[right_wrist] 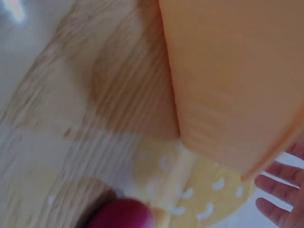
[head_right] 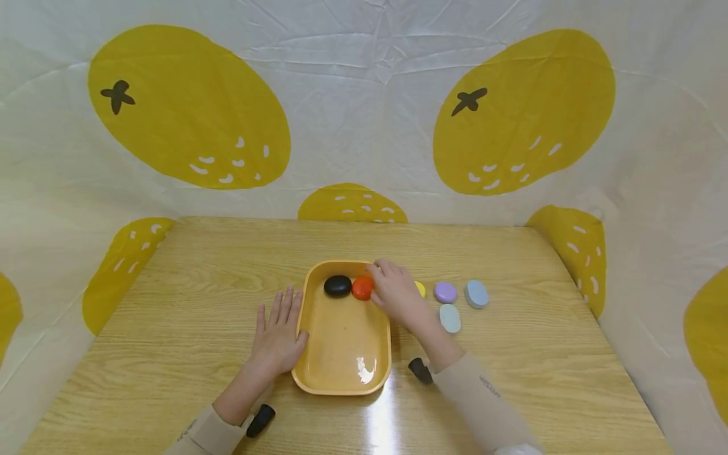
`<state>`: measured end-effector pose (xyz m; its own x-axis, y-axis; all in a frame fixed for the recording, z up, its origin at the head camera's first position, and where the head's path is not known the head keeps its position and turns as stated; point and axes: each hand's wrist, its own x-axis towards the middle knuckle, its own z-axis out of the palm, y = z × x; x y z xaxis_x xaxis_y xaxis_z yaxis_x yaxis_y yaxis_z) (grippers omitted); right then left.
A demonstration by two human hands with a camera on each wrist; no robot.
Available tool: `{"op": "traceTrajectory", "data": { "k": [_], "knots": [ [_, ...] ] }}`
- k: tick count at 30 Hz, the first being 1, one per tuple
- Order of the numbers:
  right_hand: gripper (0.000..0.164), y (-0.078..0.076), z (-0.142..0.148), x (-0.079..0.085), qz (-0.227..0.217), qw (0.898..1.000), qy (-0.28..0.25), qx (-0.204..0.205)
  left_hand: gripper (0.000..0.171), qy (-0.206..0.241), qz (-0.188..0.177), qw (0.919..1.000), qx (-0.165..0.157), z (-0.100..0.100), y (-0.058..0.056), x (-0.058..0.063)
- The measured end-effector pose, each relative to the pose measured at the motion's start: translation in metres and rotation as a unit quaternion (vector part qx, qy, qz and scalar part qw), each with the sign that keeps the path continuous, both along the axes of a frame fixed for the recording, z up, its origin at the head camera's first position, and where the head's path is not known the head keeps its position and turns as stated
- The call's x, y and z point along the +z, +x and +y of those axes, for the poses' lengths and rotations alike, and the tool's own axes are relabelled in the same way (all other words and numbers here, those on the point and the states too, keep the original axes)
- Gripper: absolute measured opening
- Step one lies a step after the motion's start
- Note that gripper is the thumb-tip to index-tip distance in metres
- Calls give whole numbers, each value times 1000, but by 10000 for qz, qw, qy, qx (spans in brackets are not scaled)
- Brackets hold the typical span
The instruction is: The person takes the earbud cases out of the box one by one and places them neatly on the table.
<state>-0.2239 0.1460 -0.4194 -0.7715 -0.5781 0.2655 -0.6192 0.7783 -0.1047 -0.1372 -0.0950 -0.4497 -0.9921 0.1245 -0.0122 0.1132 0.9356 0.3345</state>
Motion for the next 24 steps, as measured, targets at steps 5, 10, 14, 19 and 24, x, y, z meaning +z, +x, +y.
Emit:
{"op": "traceTrajectory", "data": {
  "k": [5, 10, 14, 19, 24],
  "knots": [
    [43, -6, -17, -10, 206, 9990, 342, 224, 70, -9, -26, 10000, 0, 0, 0, 0],
    [46, -8, -27, -18, 96, 9980, 611, 107, 70, -30, -12, 10000, -27, 0, 0, 0],
    [47, -8, -33, -25, -16, 9958, 910, -86, 70, -26, -2, 10000, -30, 0, 1, 1],
    [44, -7, -37, -32, -67, 9921, 1214, -294, 70, 11, 7, 10000, -40, 0, 1, 1],
    [43, -6, -40, -33, 55, 9866, 1592, -357, 70, -29, 20, 10000, -31, 0, 0, 0]
  ]
}}
